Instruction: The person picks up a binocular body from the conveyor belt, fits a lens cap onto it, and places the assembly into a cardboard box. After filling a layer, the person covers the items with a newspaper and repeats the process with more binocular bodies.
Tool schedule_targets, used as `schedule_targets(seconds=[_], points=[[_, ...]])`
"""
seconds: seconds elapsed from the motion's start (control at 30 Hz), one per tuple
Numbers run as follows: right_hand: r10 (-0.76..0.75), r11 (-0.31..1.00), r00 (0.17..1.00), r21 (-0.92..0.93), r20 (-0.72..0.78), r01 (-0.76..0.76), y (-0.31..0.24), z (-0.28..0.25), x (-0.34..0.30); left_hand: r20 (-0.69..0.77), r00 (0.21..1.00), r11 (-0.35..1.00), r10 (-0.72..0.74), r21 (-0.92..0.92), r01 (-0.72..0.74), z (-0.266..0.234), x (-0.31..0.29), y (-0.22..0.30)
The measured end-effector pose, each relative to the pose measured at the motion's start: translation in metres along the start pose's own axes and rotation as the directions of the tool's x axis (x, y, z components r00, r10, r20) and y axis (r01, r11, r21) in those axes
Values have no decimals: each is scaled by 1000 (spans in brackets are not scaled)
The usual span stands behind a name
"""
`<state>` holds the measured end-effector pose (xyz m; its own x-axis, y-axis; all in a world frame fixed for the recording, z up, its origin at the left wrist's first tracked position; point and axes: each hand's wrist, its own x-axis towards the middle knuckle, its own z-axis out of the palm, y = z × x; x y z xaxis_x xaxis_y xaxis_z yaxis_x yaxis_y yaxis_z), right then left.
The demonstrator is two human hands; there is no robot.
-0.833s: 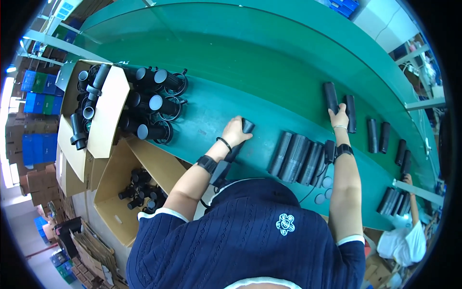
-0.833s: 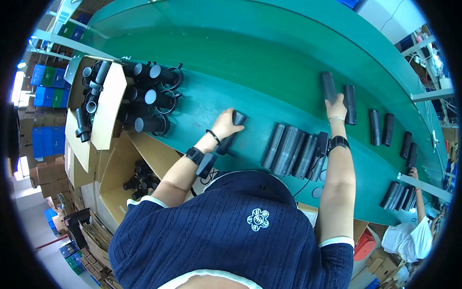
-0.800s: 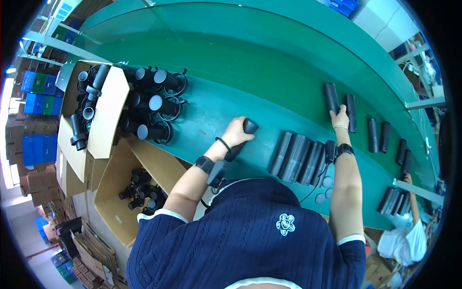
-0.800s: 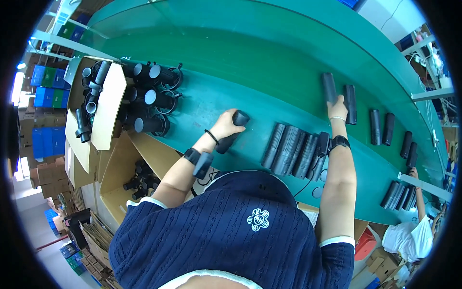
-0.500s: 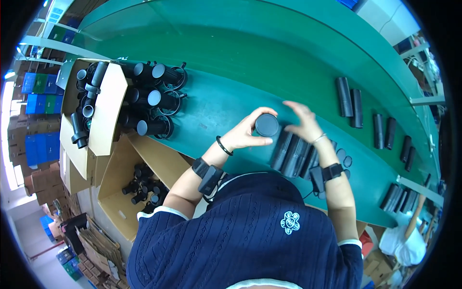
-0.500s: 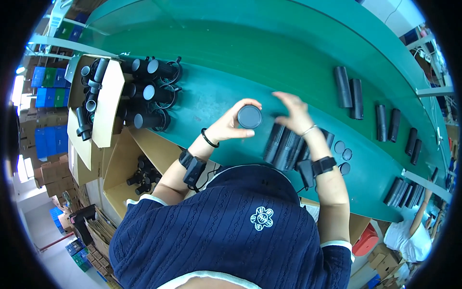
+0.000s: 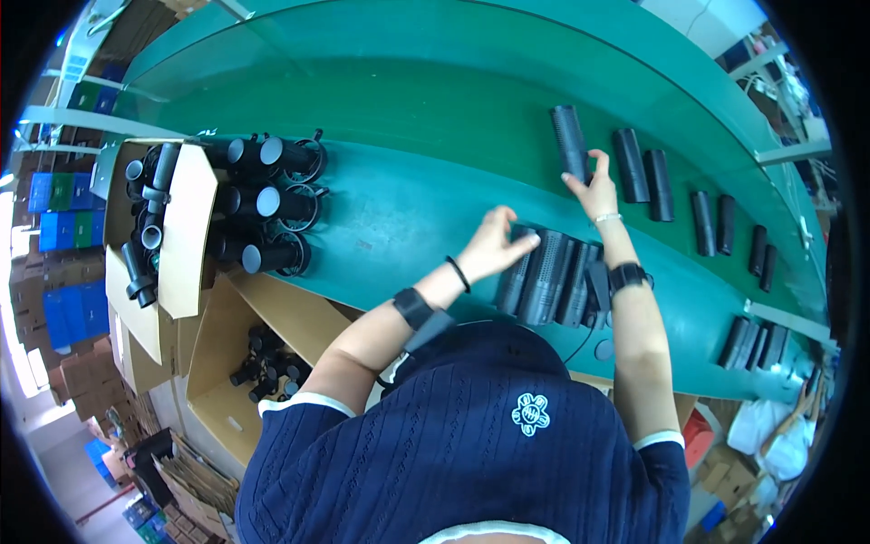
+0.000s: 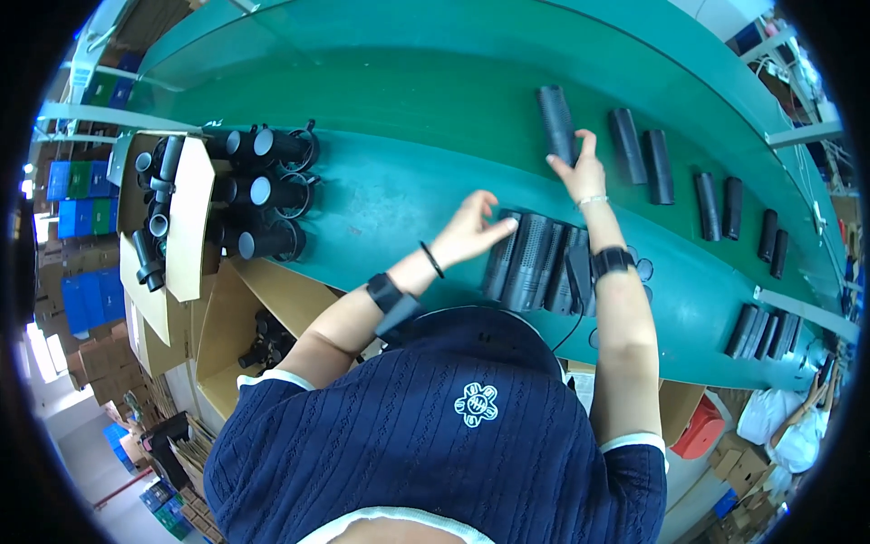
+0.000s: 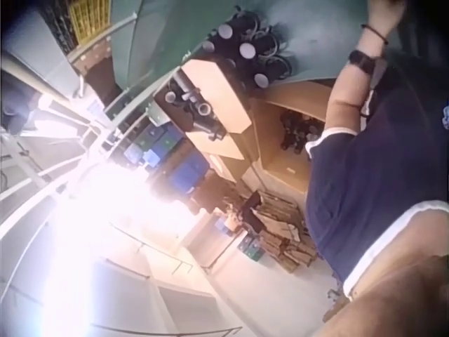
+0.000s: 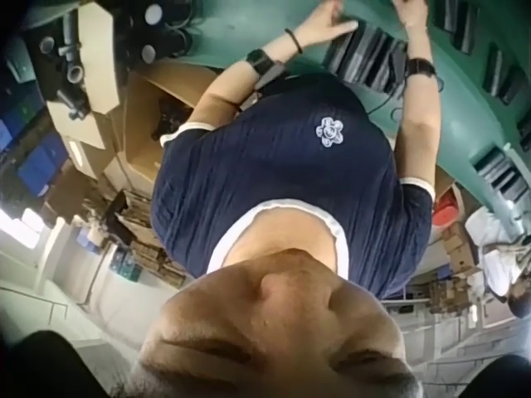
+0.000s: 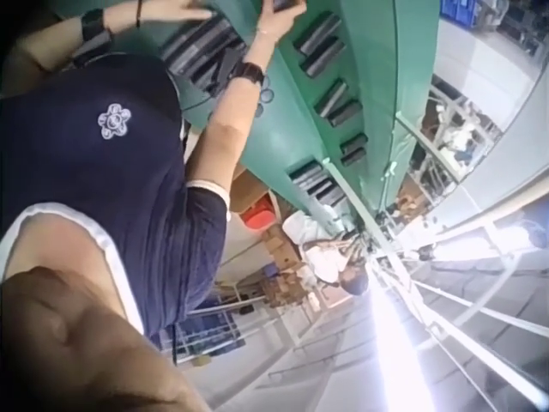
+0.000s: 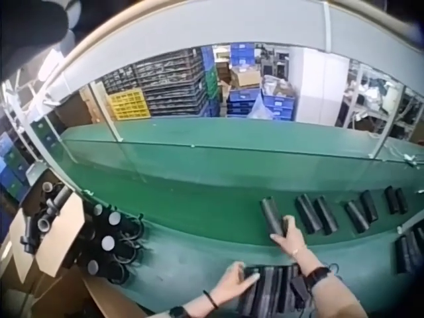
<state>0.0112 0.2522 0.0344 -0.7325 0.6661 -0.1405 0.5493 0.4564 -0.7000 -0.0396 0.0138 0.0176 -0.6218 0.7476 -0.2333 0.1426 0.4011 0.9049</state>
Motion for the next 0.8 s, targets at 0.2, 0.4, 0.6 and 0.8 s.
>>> schedule_targets(seconds=[0.2, 0.4, 0.6, 0.8], points=[[81, 922, 977, -357, -195, -148, 67, 4, 27, 181, 983, 924, -45, 381, -27, 43, 7, 38], [-15, 1000, 960, -6, -280, 14, 79, 9, 12, 338, 935, 992, 103, -102, -73, 35, 4, 25], [-137, 983, 944, 74, -300, 166, 78, 7, 10, 372, 913, 867, 170, -497, 41, -26, -12, 41], [-88, 990, 952, 81, -294, 117, 77, 12, 13, 202, 976, 780, 87, -622, 59, -61, -18, 24]])
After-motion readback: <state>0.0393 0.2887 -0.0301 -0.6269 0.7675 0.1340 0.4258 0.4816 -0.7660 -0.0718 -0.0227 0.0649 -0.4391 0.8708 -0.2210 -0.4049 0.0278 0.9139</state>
